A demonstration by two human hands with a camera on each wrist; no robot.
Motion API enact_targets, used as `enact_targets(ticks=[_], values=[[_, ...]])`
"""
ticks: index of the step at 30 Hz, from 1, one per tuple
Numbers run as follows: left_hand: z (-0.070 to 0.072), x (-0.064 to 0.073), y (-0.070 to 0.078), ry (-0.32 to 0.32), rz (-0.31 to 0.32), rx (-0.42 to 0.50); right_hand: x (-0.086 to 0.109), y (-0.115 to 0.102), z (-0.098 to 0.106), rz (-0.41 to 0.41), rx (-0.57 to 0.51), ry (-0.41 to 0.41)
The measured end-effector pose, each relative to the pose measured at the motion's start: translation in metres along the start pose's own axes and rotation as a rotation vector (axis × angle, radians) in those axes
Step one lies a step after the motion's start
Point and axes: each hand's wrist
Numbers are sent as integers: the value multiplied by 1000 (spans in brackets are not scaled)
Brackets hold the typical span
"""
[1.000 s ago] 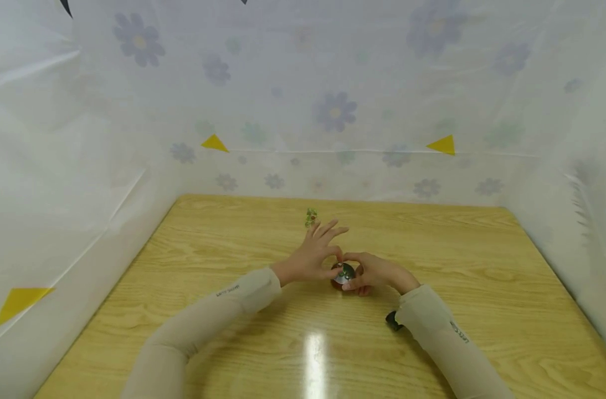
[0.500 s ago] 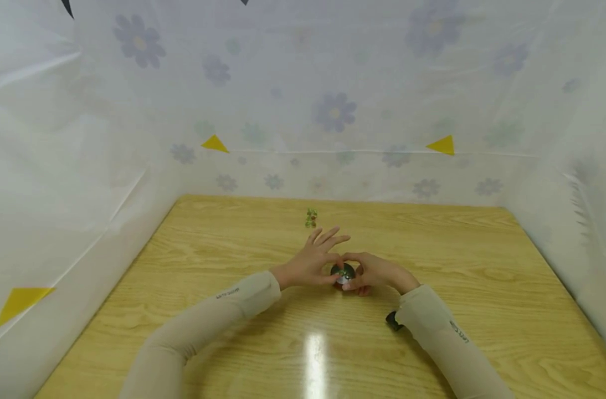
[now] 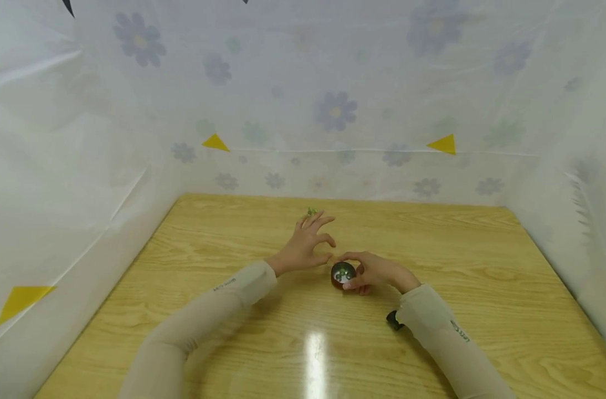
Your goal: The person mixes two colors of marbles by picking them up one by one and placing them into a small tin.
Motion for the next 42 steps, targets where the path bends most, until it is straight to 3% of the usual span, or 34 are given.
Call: enact_targets(ticks=[5,10,16,24,31,42], values=[[5,-3,-22,16,143,-4,-1,0,0,-25,-12,10],[6,-5,-49,5,266,-76,-1,-1,-2,-45,-12,17],[4,-11,-70,-42,338,-176,0,-2,-3,-52,-17,28],[0,-27,-70,-151,413,-154,0,-1,-3,-15,-15,13],[-3,-37,-67,-169,431,-185,0,-1,-2,-2,-5,20],[-8,-37,-71,-181,430,-223,-1,-5,-3,-16,-2,11]])
Point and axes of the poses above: each hand's wrist, its own x-axis away from the middle knuckle, its own z-axis out of the back of the hand, y = z × x, and after that the axes turned 1 degree about -x, right-handed
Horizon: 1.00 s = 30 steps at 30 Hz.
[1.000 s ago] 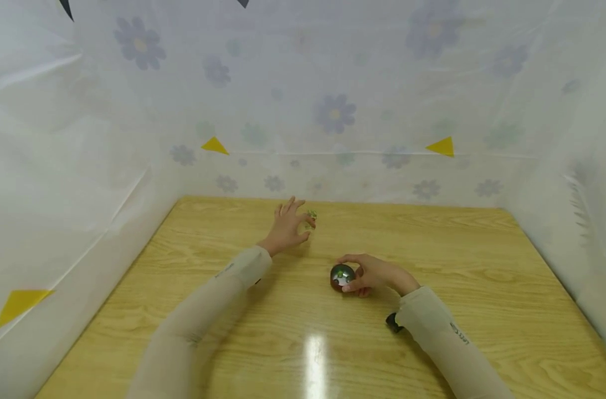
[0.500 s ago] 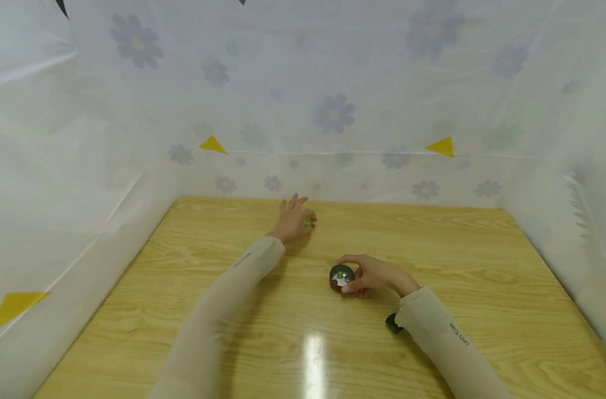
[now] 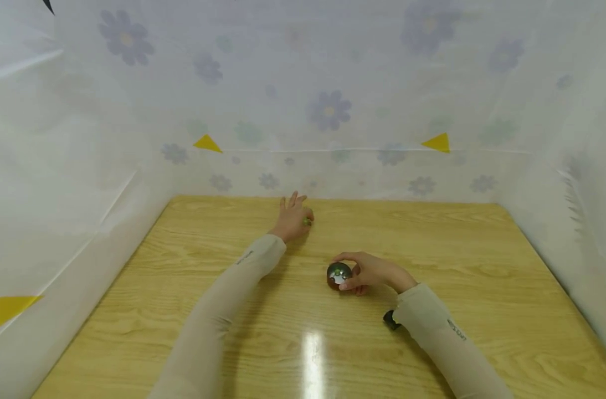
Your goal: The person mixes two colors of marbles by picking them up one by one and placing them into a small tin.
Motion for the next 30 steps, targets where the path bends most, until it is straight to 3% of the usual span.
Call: enact_targets(ticks=[15,30], values=[[0,0,0,-10,4,-55,0,-1,1,16,2,-4],[-1,10,3,99,5,-76,1,2,1,9,-6,-2]])
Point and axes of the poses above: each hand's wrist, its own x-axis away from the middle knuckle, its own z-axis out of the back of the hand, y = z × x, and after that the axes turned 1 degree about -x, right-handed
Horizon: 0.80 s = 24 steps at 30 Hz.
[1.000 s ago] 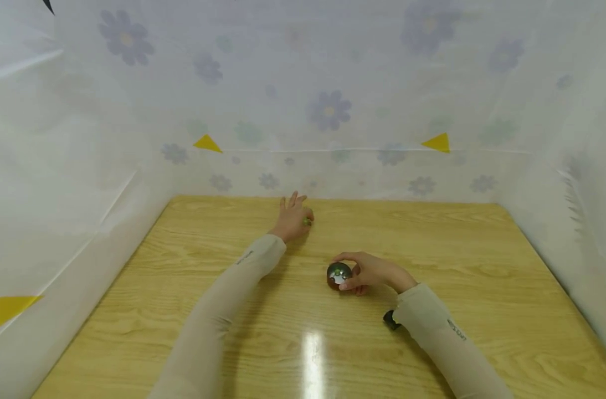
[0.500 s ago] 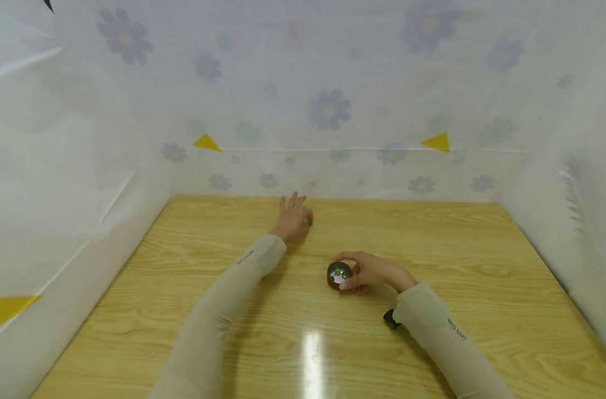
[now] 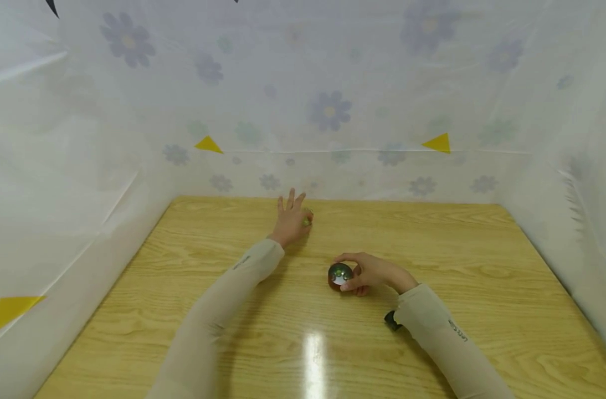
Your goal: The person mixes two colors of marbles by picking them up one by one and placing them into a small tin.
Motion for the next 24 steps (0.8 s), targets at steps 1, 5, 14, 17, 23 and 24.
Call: enact_targets(ticks=[1,5,14,17,23,24], values=[[1,1,1,8,2,9,0,0,0,-3,0,0],[5,5,3,56,1,22,0,1,0,-11,4,1],[21,17,17,157,-70,105,-1,0,-1,-34,10,7],[26,23,23,159,-96,107,-1,-1,0,-31,9,2],[36,34,35,160,-145,125,-2,-1,1,-15,-7,-4],[37,36,37,159,-158,131,-2,-1,2,-13,-6,-4]])
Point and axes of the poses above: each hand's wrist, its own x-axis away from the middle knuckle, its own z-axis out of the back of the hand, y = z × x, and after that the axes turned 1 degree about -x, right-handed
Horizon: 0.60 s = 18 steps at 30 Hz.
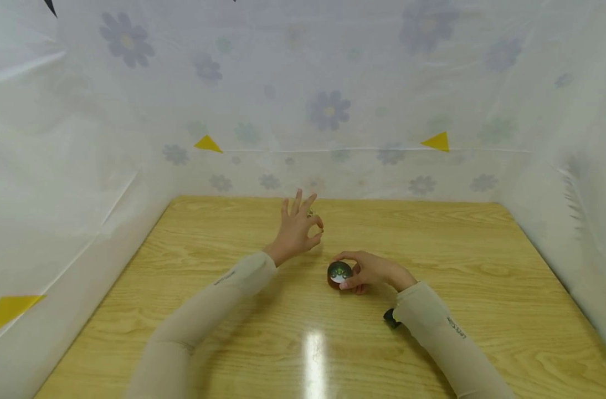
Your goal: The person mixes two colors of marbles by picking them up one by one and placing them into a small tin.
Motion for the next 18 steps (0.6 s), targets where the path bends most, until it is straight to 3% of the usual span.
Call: enact_targets(ticks=[9,13,18], values=[[7,9,25,-22,-211,113,1,-2,1,-1,9,-1],[8,11,29,-72,-303,141,1,-1,2,9,24,-5],[5,18,28,-156,-348,153,-2,0,2,14,14,-19]])
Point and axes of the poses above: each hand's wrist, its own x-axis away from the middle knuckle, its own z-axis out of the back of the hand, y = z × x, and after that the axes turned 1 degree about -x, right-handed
